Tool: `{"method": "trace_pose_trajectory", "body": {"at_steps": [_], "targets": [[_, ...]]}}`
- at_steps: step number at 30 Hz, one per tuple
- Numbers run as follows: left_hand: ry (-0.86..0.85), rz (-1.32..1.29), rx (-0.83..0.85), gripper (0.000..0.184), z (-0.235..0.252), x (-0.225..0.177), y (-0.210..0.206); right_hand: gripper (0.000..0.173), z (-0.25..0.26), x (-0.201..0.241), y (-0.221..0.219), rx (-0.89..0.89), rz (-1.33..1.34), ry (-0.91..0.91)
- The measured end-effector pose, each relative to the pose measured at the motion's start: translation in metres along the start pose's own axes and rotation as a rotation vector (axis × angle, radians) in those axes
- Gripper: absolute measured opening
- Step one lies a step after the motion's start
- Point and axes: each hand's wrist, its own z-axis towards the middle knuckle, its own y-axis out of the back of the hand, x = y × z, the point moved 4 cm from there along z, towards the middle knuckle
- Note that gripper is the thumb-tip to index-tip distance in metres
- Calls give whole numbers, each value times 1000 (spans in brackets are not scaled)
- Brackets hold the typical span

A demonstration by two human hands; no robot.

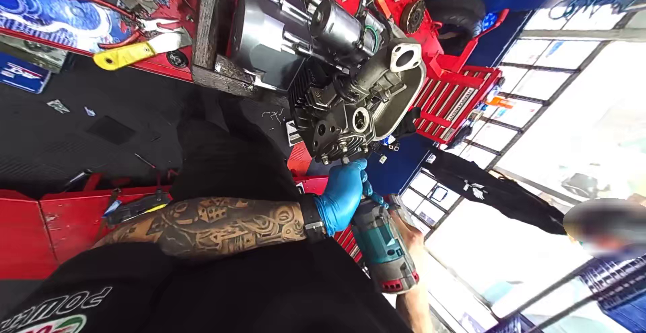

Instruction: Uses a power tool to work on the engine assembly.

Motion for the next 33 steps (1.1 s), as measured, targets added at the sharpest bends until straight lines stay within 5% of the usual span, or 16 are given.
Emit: {"method": "trace_pose_trajectory", "body": {"at_steps": [6,10,15,22,28,33], "targets": [[-84,59,32,38,16,17,15,21,-11,-12,-13,108,-10,-114],[18,61,-91,41,-19,-30,-18,25,7,9,-2,82,46,-124],[32,50,-94,40,-24,-36,-21,22,0,7,-14,106,185,-306],[-2,60,-101,42,-19,-31,-22,30,2,-2,-5,9,16,-34],[32,63,-103,40,-23,-34,-21,20,3,12,-13,88,140,-257],[-10,60,-102,43,-21,-29,-21,23,4,6,-5,78,125,-138]]}}
